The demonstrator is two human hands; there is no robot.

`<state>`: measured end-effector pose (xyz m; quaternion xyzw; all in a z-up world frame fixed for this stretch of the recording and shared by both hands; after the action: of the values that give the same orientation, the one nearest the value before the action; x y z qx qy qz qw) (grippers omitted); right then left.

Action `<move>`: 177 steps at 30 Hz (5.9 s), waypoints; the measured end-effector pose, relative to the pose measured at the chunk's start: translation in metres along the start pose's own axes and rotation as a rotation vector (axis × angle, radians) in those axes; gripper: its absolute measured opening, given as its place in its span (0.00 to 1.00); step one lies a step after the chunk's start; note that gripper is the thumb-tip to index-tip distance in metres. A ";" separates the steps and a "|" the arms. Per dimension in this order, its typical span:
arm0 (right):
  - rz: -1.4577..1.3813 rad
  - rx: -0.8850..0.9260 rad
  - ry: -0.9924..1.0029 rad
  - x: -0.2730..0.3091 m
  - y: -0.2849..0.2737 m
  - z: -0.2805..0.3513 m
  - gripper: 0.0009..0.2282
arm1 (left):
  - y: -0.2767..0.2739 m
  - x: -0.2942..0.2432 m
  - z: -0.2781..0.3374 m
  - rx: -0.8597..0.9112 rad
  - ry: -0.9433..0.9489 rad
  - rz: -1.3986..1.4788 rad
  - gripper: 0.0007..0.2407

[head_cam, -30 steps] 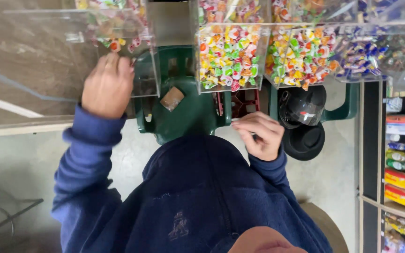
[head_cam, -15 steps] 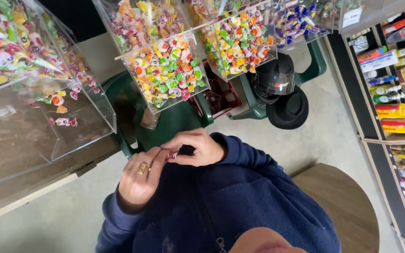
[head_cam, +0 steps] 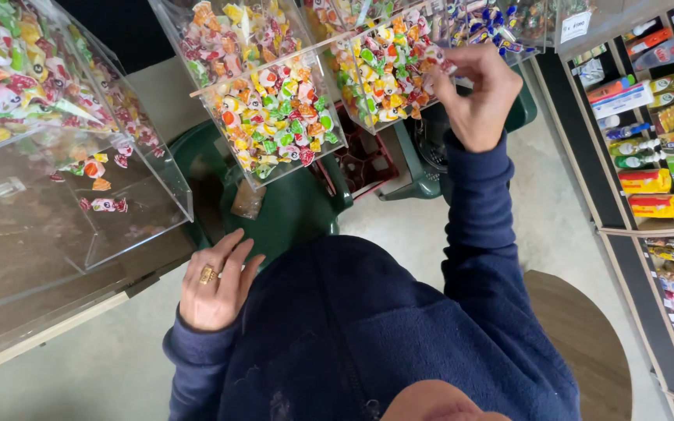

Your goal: Picking and inspecting various small hard candies from clear plastic bins.

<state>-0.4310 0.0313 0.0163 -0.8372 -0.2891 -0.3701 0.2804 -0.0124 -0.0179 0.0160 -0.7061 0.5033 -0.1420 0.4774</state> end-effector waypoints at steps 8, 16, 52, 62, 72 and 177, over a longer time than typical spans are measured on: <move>0.585 0.099 -0.381 -0.012 0.032 -0.039 0.08 | -0.010 0.008 0.024 -0.045 -0.100 -0.107 0.11; 0.540 0.181 -0.341 0.031 0.001 -0.034 0.05 | -0.009 0.006 0.033 -0.049 -0.185 -0.133 0.12; 0.516 0.439 -0.165 0.035 0.069 0.038 0.23 | -0.024 0.030 0.028 -0.108 -0.121 -0.143 0.11; 0.500 0.316 -0.263 0.033 0.062 0.060 0.24 | -0.014 0.143 0.006 -0.096 -0.143 -0.531 0.09; 0.278 0.064 -0.331 0.044 0.044 0.107 0.26 | 0.080 0.236 0.008 0.424 -0.289 -0.717 0.05; 0.173 0.059 -0.061 0.015 0.082 0.000 0.05 | -0.012 0.004 0.047 -0.085 -0.162 0.019 0.10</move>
<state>-0.3658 -0.0203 0.0073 -0.8613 -0.2349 -0.3103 0.3268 0.0288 0.0038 0.0013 -0.7301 0.4753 -0.0583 0.4876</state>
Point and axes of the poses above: each hand's wrist, its own z-axis away from the middle knuckle, its own y-axis out of the palm, x = y × z, the point moved 4 cm from there along -z, towards the middle knuckle, and after that the axes turned 8 degrees about -z, right-handed, at the moved point
